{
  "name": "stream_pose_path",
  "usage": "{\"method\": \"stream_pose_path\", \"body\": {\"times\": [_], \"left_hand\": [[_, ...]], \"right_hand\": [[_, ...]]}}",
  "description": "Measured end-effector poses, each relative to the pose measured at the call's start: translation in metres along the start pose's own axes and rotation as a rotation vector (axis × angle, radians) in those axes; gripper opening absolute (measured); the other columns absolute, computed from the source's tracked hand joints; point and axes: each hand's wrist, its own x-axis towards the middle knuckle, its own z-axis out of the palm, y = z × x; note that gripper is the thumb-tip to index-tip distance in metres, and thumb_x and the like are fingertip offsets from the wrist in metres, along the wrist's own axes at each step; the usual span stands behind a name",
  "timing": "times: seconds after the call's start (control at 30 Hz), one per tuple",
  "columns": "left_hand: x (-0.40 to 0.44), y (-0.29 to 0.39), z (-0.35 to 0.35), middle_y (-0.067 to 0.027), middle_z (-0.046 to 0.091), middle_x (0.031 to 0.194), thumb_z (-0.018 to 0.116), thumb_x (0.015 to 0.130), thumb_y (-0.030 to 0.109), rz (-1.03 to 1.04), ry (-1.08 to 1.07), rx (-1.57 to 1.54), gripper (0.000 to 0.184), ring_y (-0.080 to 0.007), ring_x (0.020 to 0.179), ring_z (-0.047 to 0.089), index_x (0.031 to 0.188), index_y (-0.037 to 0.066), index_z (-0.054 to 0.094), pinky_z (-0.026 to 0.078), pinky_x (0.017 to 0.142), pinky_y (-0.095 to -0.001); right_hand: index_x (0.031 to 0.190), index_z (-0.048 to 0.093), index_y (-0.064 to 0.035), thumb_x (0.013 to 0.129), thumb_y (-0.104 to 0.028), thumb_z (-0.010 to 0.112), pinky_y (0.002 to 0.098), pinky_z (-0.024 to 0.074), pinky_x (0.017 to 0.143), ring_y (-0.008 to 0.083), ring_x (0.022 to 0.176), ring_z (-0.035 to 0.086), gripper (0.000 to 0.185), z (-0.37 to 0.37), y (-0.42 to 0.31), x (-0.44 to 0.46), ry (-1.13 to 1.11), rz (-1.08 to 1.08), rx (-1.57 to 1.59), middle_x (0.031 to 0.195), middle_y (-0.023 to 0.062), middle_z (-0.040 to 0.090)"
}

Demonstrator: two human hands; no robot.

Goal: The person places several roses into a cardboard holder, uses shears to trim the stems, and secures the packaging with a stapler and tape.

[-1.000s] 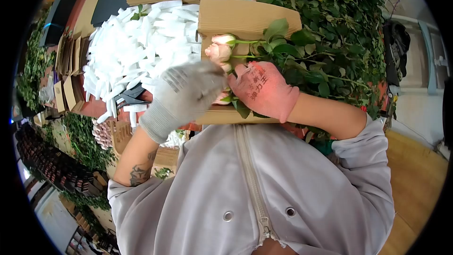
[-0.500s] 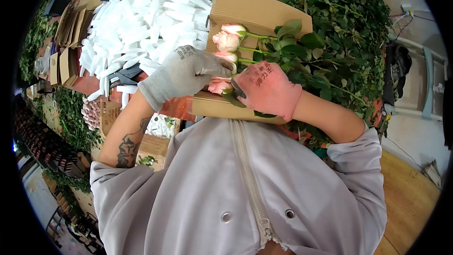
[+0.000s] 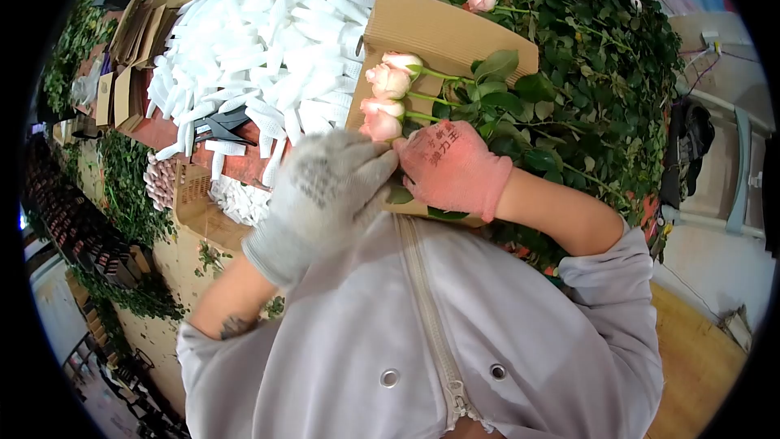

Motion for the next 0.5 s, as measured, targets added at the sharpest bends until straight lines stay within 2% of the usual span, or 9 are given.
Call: {"method": "stream_pose_path", "body": {"times": [0.03, 0.1, 0.13, 0.17, 0.23, 0.27, 0.3, 0.4, 0.5], "left_hand": [[-0.008, 0.007, 0.008, -0.0133, 0.063, 0.103, 0.063, 0.073, 0.022, -0.063, 0.147, -0.083, 0.038, -0.0296, 0.097, 0.058, 0.106, 0.003, 0.062, 0.046, 0.083, -0.0402], [-0.018, 0.017, 0.017, -0.0116, 0.061, 0.106, 0.061, 0.076, 0.024, -0.111, 0.107, -0.042, 0.038, -0.0273, 0.103, 0.055, 0.108, 0.004, 0.061, 0.043, 0.087, -0.0405], [-0.02, 0.02, 0.019, -0.0098, 0.06, 0.11, 0.059, 0.079, 0.027, -0.156, 0.066, -0.01, 0.038, -0.0249, 0.109, 0.051, 0.109, 0.004, 0.06, 0.04, 0.09, -0.0408], [-0.021, 0.022, 0.019, -0.0098, 0.06, 0.11, 0.059, 0.079, 0.027, -0.17, 0.079, -0.008, 0.038, -0.0249, 0.109, 0.051, 0.109, 0.004, 0.06, 0.04, 0.09, -0.0408], [-0.021, 0.023, 0.017, -0.0139, 0.061, 0.112, 0.064, 0.073, 0.024, -0.178, 0.126, -0.022, 0.043, -0.0311, 0.105, 0.054, 0.109, 0.002, 0.06, 0.043, 0.087, -0.0427], [-0.021, 0.025, 0.016, -0.0105, 0.06, 0.113, 0.064, 0.072, 0.023, -0.201, 0.13, 0.005, 0.04, -0.0281, 0.105, 0.054, 0.107, 0.004, 0.061, 0.044, 0.086, -0.0416], [-0.019, 0.026, 0.016, -0.0105, 0.06, 0.113, 0.064, 0.072, 0.023, -0.217, 0.142, 0.001, 0.04, -0.0281, 0.105, 0.054, 0.107, 0.004, 0.061, 0.044, 0.086, -0.0416], [-0.013, 0.023, 0.024, -0.0031, 0.061, 0.107, 0.065, 0.069, 0.021, -0.145, 0.176, 0.039, 0.037, -0.0221, 0.098, 0.054, 0.103, 0.01, 0.063, 0.045, 0.082, -0.0384], [-0.016, 0.02, 0.028, -0.002, 0.061, 0.108, 0.065, 0.068, 0.021, -0.19, 0.15, 0.012, 0.036, -0.0212, 0.097, 0.054, 0.103, 0.01, 0.064, 0.046, 0.08, -0.0381]], "right_hand": [[0.08, 0.055, -0.0071, 0.076, -0.018, 0.051, 0.0366, 0.046, 0.06, 0.0239, 0.071, 0.062, 0.013, 0.002, 0.001, -0.002, 0.004, -0.009, -0.004, 0.075, 0.0085, 0.061], [0.087, 0.053, -0.0074, 0.077, -0.022, 0.053, 0.0363, 0.0449, 0.059, 0.0237, 0.07, 0.06, 0.018, 0.007, 0.002, -0.007, 0.093, -0.012, 0.021, 0.075, 0.007, 0.059], [0.095, 0.052, -0.0071, 0.078, -0.03, 0.058, 0.0351, 0.0442, 0.063, 0.0227, 0.076, 0.058, 0.029, 0.004, 0.002, -0.011, 0.099, -0.012, 0.02, 0.082, 0.0071, 0.055], [0.095, 0.052, -0.0071, 0.078, -0.03, 0.058, 0.0351, 0.0442, 0.063, 0.0227, 0.076, 0.058, 0.029, -0.004, 0.002, -0.015, 0.096, -0.029, 0.012, 0.082, 0.0071, 0.055], [0.096, 0.052, -0.0097, 0.077, -0.032, 0.059, 0.0342, 0.0432, 0.063, 0.0225, 0.076, 0.058, 0.029, -0.036, -0.003, -0.014, 0.141, 0.088, 0.021, 0.084, 0.0058, 0.055], [0.095, 0.052, -0.0109, 0.075, -0.034, 0.061, 0.0351, 0.0422, 0.064, 0.0224, 0.076, 0.057, 0.032, -0.032, 0.001, -0.016, 0.233, 0.115, -0.055, 0.085, 0.0044, 0.054], [0.095, 0.052, -0.0109, 0.075, -0.034, 0.061, 0.0351, 0.0422, 0.064, 0.0224, 0.076, 0.057, 0.032, -0.028, 0.004, -0.012, 0.225, 0.097, -0.06, 0.085, 0.0044, 0.054], [0.094, 0.051, -0.0108, 0.074, -0.036, 0.062, 0.0364, 0.0404, 0.065, 0.0218, 0.078, 0.056, 0.034, -0.013, 0.011, -0.001, -0.009, 0.124, -0.125, 0.084, 0.0036, 0.053], [0.093, 0.05, -0.0106, 0.075, -0.035, 0.061, 0.0362, 0.0401, 0.065, 0.0215, 0.077, 0.056, 0.032, -0.004, 0.006, 0.002, 0.063, 0.087, -0.225, 0.083, 0.0039, 0.053]]}}
